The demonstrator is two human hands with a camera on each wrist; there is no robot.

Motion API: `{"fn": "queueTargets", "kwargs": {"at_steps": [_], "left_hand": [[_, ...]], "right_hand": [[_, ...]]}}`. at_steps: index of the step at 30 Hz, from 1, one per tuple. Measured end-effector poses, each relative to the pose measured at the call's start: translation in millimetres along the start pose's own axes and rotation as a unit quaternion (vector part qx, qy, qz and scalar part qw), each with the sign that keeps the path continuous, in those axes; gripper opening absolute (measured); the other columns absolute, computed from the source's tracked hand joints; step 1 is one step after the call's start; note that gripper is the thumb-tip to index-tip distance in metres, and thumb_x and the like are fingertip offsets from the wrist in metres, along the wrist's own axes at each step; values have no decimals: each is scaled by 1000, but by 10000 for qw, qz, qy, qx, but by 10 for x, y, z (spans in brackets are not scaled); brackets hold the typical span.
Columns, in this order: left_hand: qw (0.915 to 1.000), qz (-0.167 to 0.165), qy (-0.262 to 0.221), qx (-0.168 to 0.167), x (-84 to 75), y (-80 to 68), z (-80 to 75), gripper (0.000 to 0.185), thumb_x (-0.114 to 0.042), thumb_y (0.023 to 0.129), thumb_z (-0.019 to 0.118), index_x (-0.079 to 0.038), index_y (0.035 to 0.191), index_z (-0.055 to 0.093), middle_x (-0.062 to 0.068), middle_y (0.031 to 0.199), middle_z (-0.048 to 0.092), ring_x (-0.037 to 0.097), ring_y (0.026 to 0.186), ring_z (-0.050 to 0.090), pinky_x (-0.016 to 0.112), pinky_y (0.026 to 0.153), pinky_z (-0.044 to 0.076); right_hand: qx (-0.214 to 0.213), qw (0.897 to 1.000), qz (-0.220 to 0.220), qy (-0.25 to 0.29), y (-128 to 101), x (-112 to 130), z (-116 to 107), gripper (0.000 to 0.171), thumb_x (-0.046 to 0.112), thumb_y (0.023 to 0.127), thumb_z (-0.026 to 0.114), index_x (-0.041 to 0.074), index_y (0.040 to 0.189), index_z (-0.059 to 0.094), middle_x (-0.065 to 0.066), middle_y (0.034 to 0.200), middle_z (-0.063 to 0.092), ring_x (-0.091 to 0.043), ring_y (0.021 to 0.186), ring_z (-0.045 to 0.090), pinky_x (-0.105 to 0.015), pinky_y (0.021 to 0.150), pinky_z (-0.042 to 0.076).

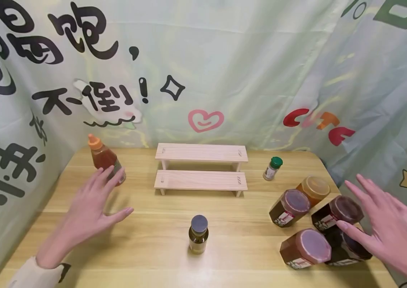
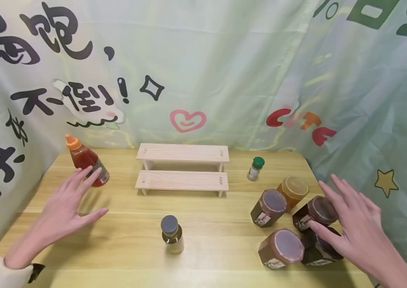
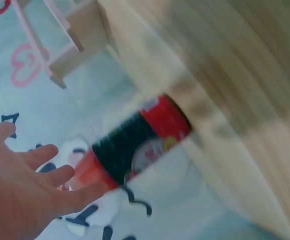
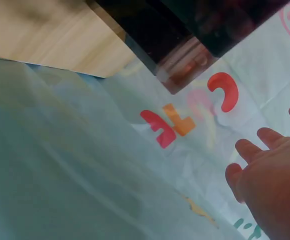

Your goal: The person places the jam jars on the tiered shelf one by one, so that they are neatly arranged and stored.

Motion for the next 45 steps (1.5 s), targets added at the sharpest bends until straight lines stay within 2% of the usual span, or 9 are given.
{"fn": "queueTargets", "kwargs": {"at_steps": [10, 12, 14, 16, 19, 23, 30, 36, 45], "left_hand": [[9949, 207, -988, -19, -79, 320, 235, 109, -36, 89, 91, -20, 175, 25, 15, 172, 37, 45, 155, 34, 78, 116, 36], [9938, 205, -1091, 58, -60, 380, 293, 109, -34, 91, 91, -20, 176, 23, 16, 172, 38, 45, 154, 36, 77, 116, 38], [9931, 162, -1145, 174, -36, 439, 352, 109, -34, 93, 89, -18, 176, 20, 19, 171, 37, 47, 153, 38, 76, 116, 39], [9907, 41, -1321, 318, -5, 498, 410, 109, -36, 95, 88, -17, 176, 17, 22, 171, 35, 49, 152, 37, 77, 115, 39], [9851, -209, -1624, 531, 50, 569, 502, 109, -38, 98, 84, -19, 177, 11, 25, 172, 32, 51, 153, 35, 79, 114, 38], [9795, -265, -1873, 687, 74, 634, 619, 112, -39, 98, 85, -20, 177, 7, 25, 172, 32, 49, 155, 34, 77, 116, 37], [9583, -469, -2647, 969, 70, 801, 806, 118, -37, 97, 88, -33, 177, 2, 23, 175, 25, 51, 151, 39, 78, 113, 41], [9435, -377, -3054, 1229, 71, 895, 940, 116, -34, 95, 89, -38, 176, 7, 20, 176, 25, 54, 150, 41, 73, 117, 41], [9241, -336, -3471, 1563, 76, 977, 1063, 113, -29, 98, 87, -42, 175, 5, 26, 171, 31, 54, 149, 41, 74, 118, 38]], "right_hand": [[-103, 9957, 641, 657, -307, -88, 36, 99, 24, 94, 85, 9, 173, 27, -31, 173, 23, -57, 156, 19, -92, 113, 1], [-133, 9944, 697, 784, -385, -98, 60, 100, 21, 93, 86, 9, 173, 27, -33, 170, 25, -55, 156, 20, -74, 127, 3], [-233, 9934, 722, 857, -466, -106, 83, 101, 18, 90, 88, 10, 172, 29, -34, 166, 30, -44, 156, 23, -40, 133, 7], [-387, 9922, 732, 933, -538, -117, 105, 100, 14, 86, 90, 6, 169, 34, -34, 159, 37, -32, 152, 27, -10, 117, 9], [-541, 9894, 964, 943, -640, -138, 160, 96, 13, 83, 93, -3, 161, 40, -34, 148, 43, -31, 138, 32, 3, 96, 12], [-511, 9831, 1409, 1053, -760, -172, 261, 90, 12, 84, 93, -8, 154, 41, -33, 141, 44, -38, 125, 37, 6, 91, 15], [-403, 9748, 1620, 1482, -898, -254, 428, 96, 2, 76, 98, -2, 153, 41, 5, 131, 49, 23, 109, 37, 4, 79, 33], [-328, 9669, 1654, 1913, -988, -330, 553, 106, -6, 77, 95, 11, 162, 35, 38, 128, 43, 22, 105, 47, 1, 73, 40], [-223, 9613, 886, 2599, -999, -341, 661, 115, -29, 67, 87, -2, 165, 31, 25, 140, 49, 12, 108, 60, -8, 72, 53]]}}
Point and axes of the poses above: each hand's wrist, its own y-axis towards the middle knuckle, its own z-axis out of the palm, x = y × z, the point moved 5 cm from there along y, towards the middle knuckle
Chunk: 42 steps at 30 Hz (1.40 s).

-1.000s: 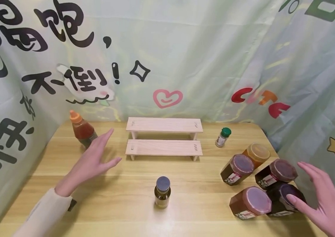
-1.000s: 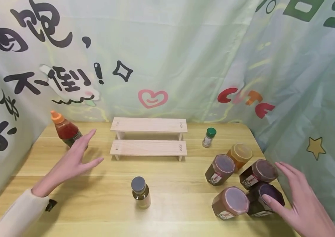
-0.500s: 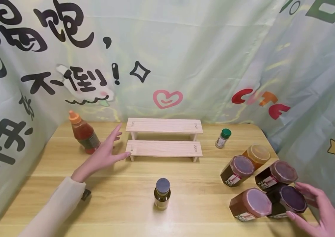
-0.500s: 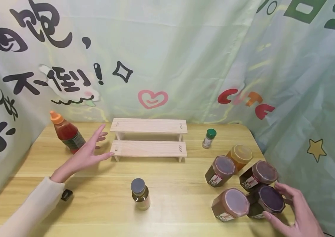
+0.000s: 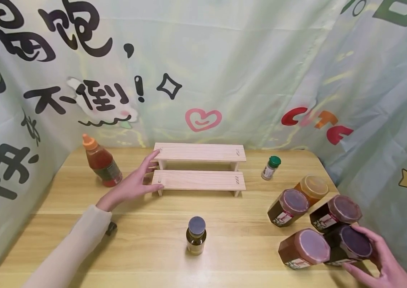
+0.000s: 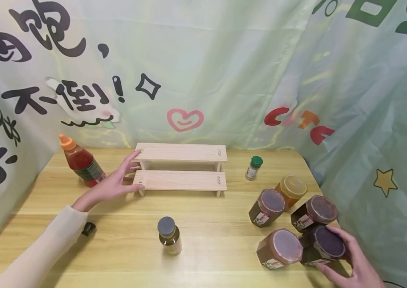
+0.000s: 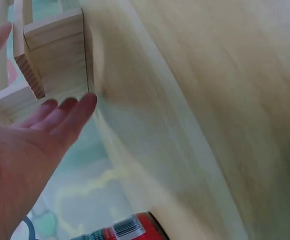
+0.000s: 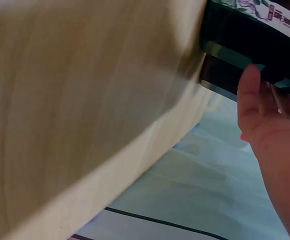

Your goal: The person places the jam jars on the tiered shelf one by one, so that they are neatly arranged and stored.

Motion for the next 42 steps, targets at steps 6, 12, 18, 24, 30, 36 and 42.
{"fn": "queueTargets", "kwargs": {"at_steps": [6, 12, 18, 24, 30, 36, 42], "left_hand": [[9977, -67, -644, 175, 55, 24, 43, 112, -21, 101, 83, -47, 173, 1, 30, 170, 28, 54, 148, 43, 71, 116, 43], [9951, -93, -975, 137, 72, 27, 70, 110, -18, 102, 81, -50, 172, 2, 27, 173, 20, 56, 152, 35, 74, 117, 39], [9950, -26, -993, 97, 54, 20, 72, 109, -15, 103, 80, -45, 173, 2, 27, 174, 17, 55, 155, 29, 77, 118, 34], [9935, -151, -1121, 92, 68, 25, 70, 110, -18, 101, 83, -51, 171, 5, 25, 173, 22, 51, 156, 30, 74, 120, 34], [9925, -234, -1197, 87, 74, 17, 62, 110, -17, 101, 83, -53, 170, 6, 25, 171, 24, 50, 156, 30, 72, 123, 31], [9925, -178, -1208, 90, 67, 28, 73, 111, -15, 101, 83, -49, 172, 5, 27, 171, 23, 53, 155, 30, 75, 120, 34], [9930, -233, -1155, 49, 90, 24, 69, 110, -16, 100, 83, -51, 171, 6, 27, 174, 19, 55, 155, 29, 76, 119, 35]], "right_hand": [[59, 9996, -192, 176, 25, -47, 11, 116, -35, 66, 82, -4, 165, 29, 22, 139, 52, 8, 106, 63, -13, 68, 57], [10, 9993, -290, 221, 32, -73, 1, 120, -38, 59, 83, -8, 162, 30, 21, 138, 53, 10, 107, 61, -9, 72, 55], [-213, 9992, -205, 271, 8, -79, 18, 120, -39, 53, 85, -4, 158, 37, 21, 132, 57, 9, 106, 62, -8, 74, 54], [-336, 9956, -17, 877, -34, -108, 15, 119, -44, 55, 78, 8, 156, 43, 18, 129, 63, 6, 103, 66, -12, 70, 57], [-405, 9912, 218, 1238, -44, -88, -5, 114, -44, 62, 76, 12, 156, 44, 17, 127, 65, 4, 100, 68, -15, 67, 59], [-554, 9792, 356, 1919, -60, -33, -80, 106, -45, 64, 72, 8, 152, 49, 10, 124, 70, -2, 96, 71, -19, 64, 61], [-530, 9726, 254, 2250, 16, 74, -207, 104, -47, 62, 69, 7, 149, 53, 6, 121, 73, -6, 93, 73, -22, 61, 62]]}}
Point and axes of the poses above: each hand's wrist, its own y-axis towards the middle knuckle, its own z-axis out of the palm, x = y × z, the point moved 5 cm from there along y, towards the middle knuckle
